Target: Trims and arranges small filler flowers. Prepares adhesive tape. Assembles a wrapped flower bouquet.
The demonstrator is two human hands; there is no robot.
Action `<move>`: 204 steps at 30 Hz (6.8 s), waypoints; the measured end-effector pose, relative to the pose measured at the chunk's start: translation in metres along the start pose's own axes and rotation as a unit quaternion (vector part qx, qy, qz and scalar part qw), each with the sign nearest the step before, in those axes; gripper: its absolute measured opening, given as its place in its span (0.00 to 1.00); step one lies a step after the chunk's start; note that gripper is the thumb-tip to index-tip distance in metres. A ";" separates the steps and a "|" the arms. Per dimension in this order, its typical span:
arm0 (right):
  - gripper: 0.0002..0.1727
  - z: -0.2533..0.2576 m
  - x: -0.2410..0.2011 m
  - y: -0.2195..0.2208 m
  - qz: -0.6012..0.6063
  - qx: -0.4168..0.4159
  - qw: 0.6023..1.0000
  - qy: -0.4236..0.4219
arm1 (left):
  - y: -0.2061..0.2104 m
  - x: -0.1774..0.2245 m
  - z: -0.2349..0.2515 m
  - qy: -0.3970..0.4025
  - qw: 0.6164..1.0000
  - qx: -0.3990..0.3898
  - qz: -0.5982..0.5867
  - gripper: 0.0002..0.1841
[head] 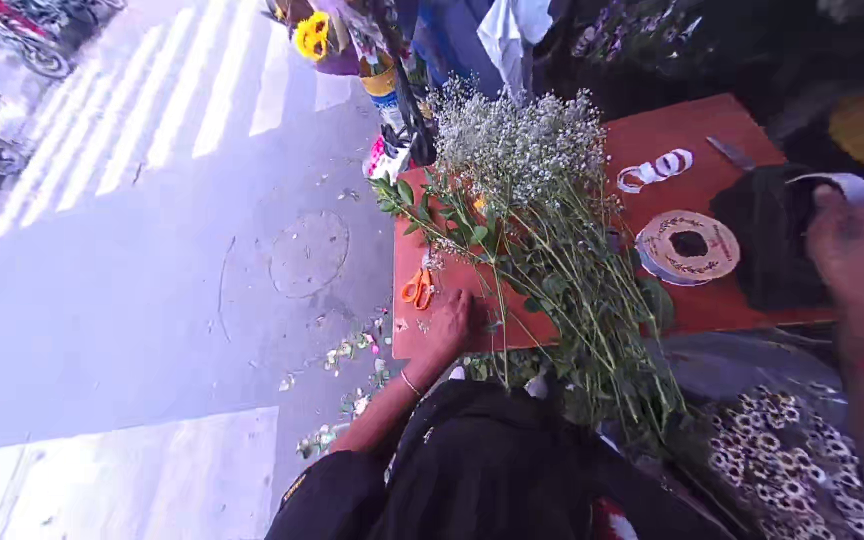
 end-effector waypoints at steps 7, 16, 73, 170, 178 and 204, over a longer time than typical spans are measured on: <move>0.34 -0.003 0.007 -0.026 0.140 0.114 0.967 0.181 | 0.031 -0.004 0.010 0.128 0.980 0.149 0.011 0.20; 0.29 -0.105 -0.088 -0.104 0.390 0.055 0.916 0.071 | -0.004 -0.022 0.011 0.159 0.978 0.109 -0.085 0.35; 0.05 -0.381 -0.485 -0.033 0.659 -0.416 0.605 -0.165 | -0.195 -0.166 -0.181 0.320 0.574 -0.097 -0.748 0.07; 0.11 -0.484 -0.619 0.075 0.606 -0.321 0.713 -0.146 | -0.201 -0.359 -0.179 0.219 0.621 -0.080 -0.748 0.03; 0.05 -0.484 -0.617 0.069 0.664 -0.383 0.631 -0.119 | -0.212 -0.364 -0.187 0.265 0.635 -0.134 -0.713 0.08; 0.07 -0.495 -0.603 0.048 0.645 -0.366 0.662 -0.111 | -0.206 -0.349 -0.205 0.247 0.656 -0.138 -0.700 0.10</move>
Point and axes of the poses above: each hand's wrist, its own z-axis towards the middle knuckle, its own y-axis out of the palm, x = y × z, the point moved 4 cm from there along z, towards the middle knuckle, and after that the axes turned 4 degrees about x, right-handed, at the moved point
